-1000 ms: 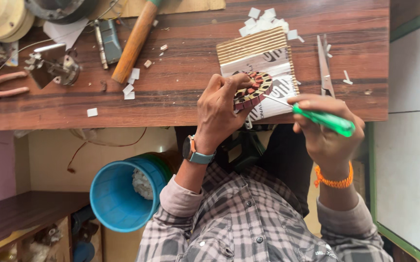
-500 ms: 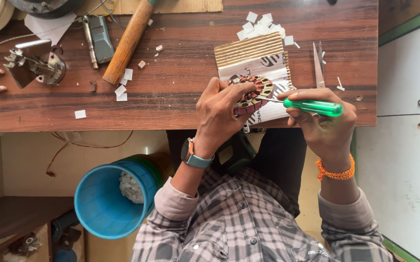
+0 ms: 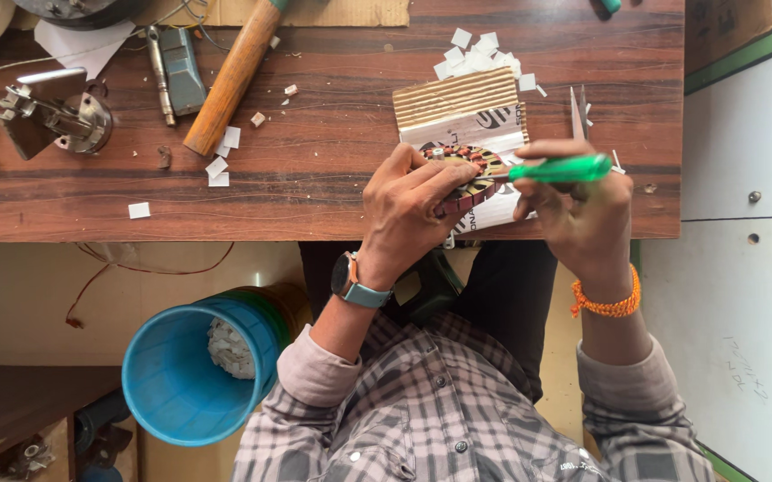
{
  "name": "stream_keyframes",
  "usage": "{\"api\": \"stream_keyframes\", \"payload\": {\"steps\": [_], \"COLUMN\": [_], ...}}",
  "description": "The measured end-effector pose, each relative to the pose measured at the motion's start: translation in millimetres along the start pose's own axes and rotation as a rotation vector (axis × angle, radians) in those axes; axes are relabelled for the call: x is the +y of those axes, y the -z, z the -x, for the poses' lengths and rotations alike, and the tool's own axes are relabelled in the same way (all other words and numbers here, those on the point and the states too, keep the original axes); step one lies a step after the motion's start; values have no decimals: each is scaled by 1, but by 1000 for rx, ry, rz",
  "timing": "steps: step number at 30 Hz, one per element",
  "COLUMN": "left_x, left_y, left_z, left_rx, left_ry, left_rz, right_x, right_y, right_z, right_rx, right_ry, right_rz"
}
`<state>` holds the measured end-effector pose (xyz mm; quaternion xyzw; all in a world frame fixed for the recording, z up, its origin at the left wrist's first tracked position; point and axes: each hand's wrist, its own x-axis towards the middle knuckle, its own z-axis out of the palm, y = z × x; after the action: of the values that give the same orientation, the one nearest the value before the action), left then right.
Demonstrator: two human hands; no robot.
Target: The person holds a circular motor component with copper windings on the workbench and uses a green-handled screwdriver to pry and adjust parts of it, rotating the component between adjustments while working around its slots.
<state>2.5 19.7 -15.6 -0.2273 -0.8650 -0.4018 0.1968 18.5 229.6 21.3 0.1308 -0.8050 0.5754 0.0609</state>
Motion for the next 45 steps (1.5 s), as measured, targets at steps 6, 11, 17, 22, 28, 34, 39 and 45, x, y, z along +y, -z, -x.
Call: {"api": "stream_keyframes", "payload": {"steps": [6,11,17,22,28,34,39,45], "left_x": [2,0,1,0,-1,0,-1,-4], "left_y": [-1,-2,-2,-5,-9,-6,-5,-8], "left_z": [0,0,1,1,1,1,1,3], "left_rx": [17,15,42,36,34,26,55,41], "left_ry": [13,9,4,11,35,45,4,3], "left_rz": [-10,-25,-17,-33,-29,-7,-27,-11], "right_x": [-14,-16,-24,-29,-26,-30,-33,-30], "right_y": [-4,-4,-7,-6,-16,-24,-27,-19], "right_z": [9,-2,11,23,17,11,3,13], "right_rx": [-60,-68,25,67,19,9,-8,39], "right_ry": [88,37,145,107,142,213,60,198], "right_rz": [86,120,143,68,206,339,243,354]}}
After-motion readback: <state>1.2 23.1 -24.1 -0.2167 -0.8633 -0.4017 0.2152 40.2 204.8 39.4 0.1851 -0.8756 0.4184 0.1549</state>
